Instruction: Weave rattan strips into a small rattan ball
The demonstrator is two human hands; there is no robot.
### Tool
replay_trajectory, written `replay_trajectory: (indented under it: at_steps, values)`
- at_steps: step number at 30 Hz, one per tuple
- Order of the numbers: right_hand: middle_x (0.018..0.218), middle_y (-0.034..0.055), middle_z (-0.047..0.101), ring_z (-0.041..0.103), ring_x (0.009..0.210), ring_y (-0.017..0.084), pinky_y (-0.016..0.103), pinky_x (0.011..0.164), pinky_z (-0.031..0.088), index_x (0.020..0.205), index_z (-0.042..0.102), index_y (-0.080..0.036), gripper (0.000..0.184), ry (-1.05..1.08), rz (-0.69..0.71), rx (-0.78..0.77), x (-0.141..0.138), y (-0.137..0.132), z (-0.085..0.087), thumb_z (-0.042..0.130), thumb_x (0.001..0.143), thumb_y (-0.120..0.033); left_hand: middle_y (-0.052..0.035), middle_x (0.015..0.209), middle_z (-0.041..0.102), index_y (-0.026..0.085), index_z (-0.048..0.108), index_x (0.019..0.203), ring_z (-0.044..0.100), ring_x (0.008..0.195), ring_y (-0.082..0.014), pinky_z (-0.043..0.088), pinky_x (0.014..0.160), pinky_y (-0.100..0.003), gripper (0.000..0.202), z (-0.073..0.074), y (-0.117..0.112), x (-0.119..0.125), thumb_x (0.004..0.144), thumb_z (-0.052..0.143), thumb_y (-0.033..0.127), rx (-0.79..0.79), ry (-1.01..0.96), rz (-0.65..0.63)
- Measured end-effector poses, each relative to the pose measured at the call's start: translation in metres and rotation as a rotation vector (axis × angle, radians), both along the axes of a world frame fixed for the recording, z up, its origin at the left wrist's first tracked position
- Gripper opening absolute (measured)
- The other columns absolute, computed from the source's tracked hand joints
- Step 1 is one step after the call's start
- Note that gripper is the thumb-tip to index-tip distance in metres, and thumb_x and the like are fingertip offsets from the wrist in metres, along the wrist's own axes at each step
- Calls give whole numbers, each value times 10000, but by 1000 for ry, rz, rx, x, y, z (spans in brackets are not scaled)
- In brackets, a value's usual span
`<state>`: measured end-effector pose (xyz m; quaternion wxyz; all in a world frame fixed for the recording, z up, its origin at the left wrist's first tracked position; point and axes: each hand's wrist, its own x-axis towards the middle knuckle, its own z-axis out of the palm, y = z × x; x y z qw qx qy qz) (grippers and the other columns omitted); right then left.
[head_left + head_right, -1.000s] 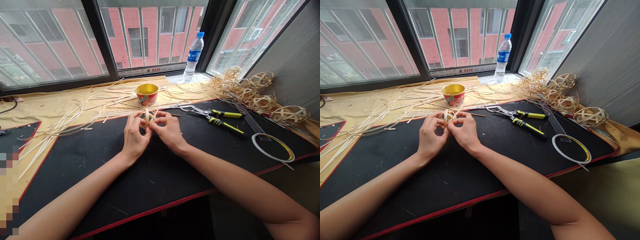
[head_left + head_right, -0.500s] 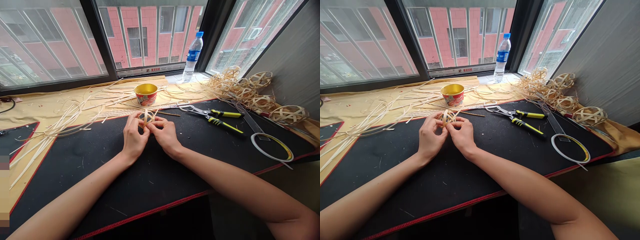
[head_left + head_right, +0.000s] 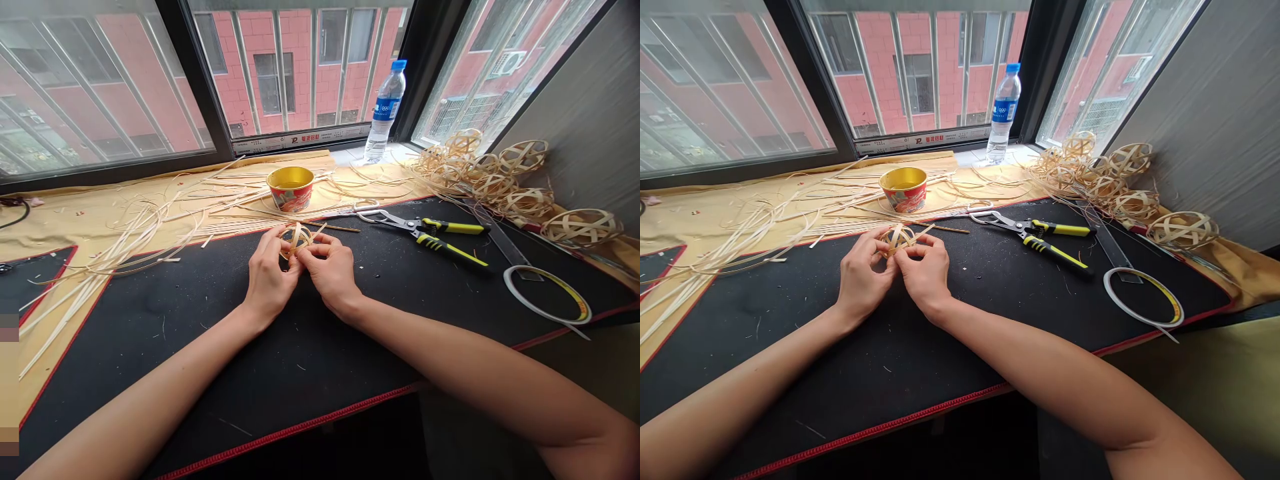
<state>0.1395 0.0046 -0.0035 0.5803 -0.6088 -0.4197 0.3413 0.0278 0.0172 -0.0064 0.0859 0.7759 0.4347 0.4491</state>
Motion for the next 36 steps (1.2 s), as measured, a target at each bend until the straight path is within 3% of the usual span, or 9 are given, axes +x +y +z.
replay_trajectory:
  at_steps: [7,12,23,28,36]
  values:
    - [1058,78,640,540,1114,217,301,987,396,677,749,-177,87,50,13,24,0,0,-3,697,671,-247,-160,1199,614,168,545,792,594,1125,-237,540,878,-390,68,-1,1,4,758,548,109,-45,-90,27]
    - [902,60,685,525,1146,224,319,1006,380,671,744,-192,80,63,74,38,0,2,-4,683,693,-240,-175,1212,609,160,562,796,583,1147,-246,559,834,-367,51,-1,1,5,760,560,124,-67,-130,21]
    - [936,85,664,572,1085,221,307,968,403,640,728,-156,97,-36,-35,-20,-4,-4,5,655,699,-177,-163,1217,622,174,556,794,588,1151,-235,550,860,-370,98,-2,0,4,749,551,87,-37,-86,24]
    - [1059,117,627,577,1063,215,301,967,405,668,733,-135,93,-54,-65,-14,-3,-5,2,661,689,-189,-151,1213,632,174,561,791,582,1164,-233,533,900,-377,110,-2,0,3,745,554,73,-14,-54,24]
    - [981,82,644,565,1035,218,321,956,407,624,718,-177,98,-79,-73,25,-2,-5,-3,657,685,-223,-162,1252,611,178,567,794,579,1173,-239,522,917,-391,109,-2,-2,3,747,572,80,-20,-44,11]
